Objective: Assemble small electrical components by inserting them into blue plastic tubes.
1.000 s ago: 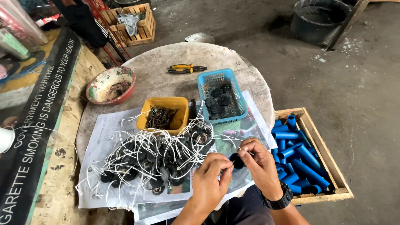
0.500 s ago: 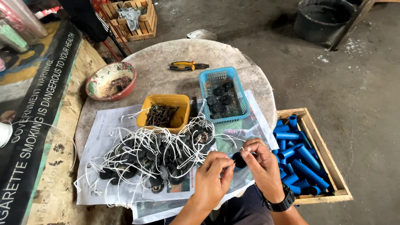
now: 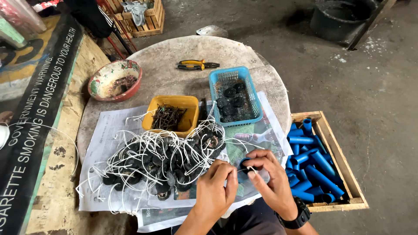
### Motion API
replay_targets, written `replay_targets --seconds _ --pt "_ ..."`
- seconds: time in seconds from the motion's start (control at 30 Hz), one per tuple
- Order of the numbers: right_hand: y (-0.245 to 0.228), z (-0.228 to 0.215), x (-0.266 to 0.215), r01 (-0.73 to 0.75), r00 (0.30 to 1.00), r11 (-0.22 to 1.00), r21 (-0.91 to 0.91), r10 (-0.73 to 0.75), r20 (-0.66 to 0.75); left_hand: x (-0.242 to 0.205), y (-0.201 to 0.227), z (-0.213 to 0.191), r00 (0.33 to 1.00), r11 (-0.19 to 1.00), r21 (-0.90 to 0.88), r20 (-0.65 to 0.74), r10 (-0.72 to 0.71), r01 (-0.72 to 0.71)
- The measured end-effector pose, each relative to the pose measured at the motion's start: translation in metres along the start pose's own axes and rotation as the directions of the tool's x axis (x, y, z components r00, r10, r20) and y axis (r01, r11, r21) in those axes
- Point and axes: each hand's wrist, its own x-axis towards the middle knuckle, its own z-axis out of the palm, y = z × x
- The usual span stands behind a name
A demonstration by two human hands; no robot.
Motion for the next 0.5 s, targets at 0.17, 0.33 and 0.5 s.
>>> replay_targets --seconds 0.17,0.33,0.5 --pt "0.003 -0.002 -0.007 0.016 0.999 0.998 -0.053 -0.014 0.049 -0.01 -0.002 -0.002 0.968 0.975 -0.109 0.181 -0.172 0.193" --pt "0.017 -0.001 -0.015 -0.026 0.999 1.0 -0.013 0.026 0.023 -0.017 -0.002 0.001 0.745 0.443 -0.6 0.548 -0.381 0.667" --pt "0.014 0.0 -0.013 0.004 1.0 1.0 -0.016 -0.004 0.011 -0.023 -0.001 0.005 0.754 0.373 -0.656 0.556 -0.35 0.656"
